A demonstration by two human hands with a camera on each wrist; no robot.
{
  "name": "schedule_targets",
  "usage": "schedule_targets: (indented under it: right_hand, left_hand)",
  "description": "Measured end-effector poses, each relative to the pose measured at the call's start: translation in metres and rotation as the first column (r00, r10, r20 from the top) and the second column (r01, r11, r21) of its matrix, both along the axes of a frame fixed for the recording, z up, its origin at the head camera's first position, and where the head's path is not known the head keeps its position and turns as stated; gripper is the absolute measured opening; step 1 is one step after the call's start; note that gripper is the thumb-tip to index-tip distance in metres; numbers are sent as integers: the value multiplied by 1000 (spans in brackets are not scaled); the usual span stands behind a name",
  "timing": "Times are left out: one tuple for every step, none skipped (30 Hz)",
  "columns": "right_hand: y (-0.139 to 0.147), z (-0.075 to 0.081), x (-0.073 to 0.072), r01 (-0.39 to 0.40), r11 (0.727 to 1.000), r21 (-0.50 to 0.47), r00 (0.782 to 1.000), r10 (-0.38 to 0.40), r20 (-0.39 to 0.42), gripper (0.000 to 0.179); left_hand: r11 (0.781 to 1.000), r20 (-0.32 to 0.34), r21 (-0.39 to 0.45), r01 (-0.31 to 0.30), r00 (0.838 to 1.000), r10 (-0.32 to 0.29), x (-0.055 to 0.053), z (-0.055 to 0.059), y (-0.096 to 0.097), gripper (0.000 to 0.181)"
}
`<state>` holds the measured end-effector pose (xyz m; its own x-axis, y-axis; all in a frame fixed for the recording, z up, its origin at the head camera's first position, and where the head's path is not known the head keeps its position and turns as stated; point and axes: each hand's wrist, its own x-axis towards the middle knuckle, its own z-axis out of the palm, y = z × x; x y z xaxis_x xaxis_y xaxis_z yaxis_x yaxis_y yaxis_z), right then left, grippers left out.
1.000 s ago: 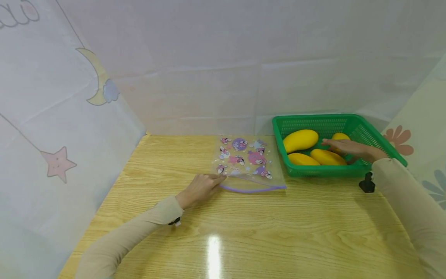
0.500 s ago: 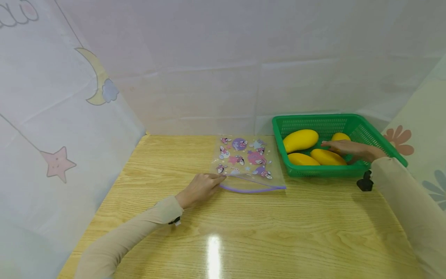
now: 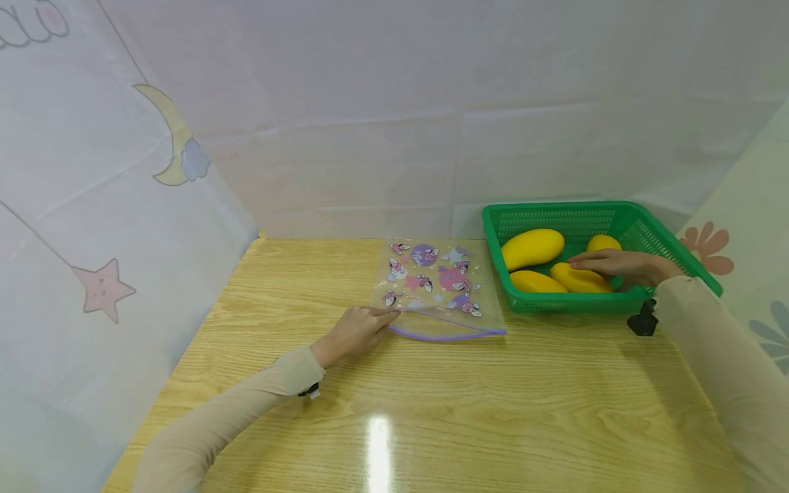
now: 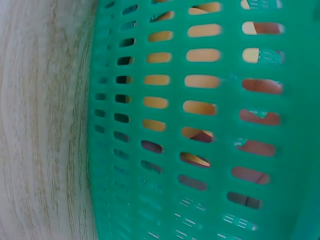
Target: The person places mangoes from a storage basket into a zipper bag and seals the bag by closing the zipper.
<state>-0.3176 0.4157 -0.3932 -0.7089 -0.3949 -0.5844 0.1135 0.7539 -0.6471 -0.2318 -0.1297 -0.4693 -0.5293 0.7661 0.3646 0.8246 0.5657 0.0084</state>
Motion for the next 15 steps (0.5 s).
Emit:
schedule_targets:
  right_hand:
    - [0,0,0,2,1000,1,1000,-2,-1,72]
    - [0,0,0,4,1000,0,1000,-4,0,72]
    - [0,0,0,4,1000,1,1000,-4,0,72]
    - [0,0,1,4,1000,3,1000,-4,-1,72]
    - [-1,0,1,2,1000,6,1000,-2,-3,72]
    - [-1,1,1,5,1000,5,1000,-5,-2,72]
    - [-1,1,1,5,1000,4,1000,-5,-2,72]
    - [-2,1,2,6,1000,5,1000,-6,-3,72]
    - [-2,2,2,9,1000,5,1000,-9,-5,72]
    - [-2,1,2,15,1000,3,1000,-15,-6,72]
    - [-2,1,2,20,1000,4,1000,-20,-8,72]
    - [-2,0,2,25,1000,5,1000,-25,-11,72]
    - [-2,-1,2,32,999,5,999,-32,-15,72]
    - [-2,-2,1,45,999,5,999,-45,-17,72]
    - [-2,-3,1,58,998,1,998,-58,-15,72]
  left_hand:
    - [1000,1,-1,-1,1000,1,0,0,0,28]
    - [1000,5,0,-1,1000,1,0,0,0,28]
    - [1000,4,-1,-1,1000,1,0,0,0,28]
    - [1000,7,2,0,1000,0,0,1,0,28]
    - [1000,9,4,0,1000,0,0,0,0,28]
    - [1000,13,8,0,1000,0,0,0,0,28]
    - [1000,19,11,-1,1000,1,0,0,0,28]
    - [1000,20,13,-2,1000,2,-1,0,0,28]
    - [1000,18,15,-3,1000,2,-1,-1,0,28]
    - [1000,21,17,-3,1000,3,-1,-1,0,28]
    - [1000,19,17,-4,1000,3,-1,-1,0,28]
    - [1000,17,18,-4,1000,3,-1,-2,0,28]
    - [1000,17,18,-3,1000,3,-1,-2,0,28]
    - [1000,16,18,-2,1000,2,-1,-2,0,28]
    - [1000,17,19,-1,1000,1,-1,-2,0,27]
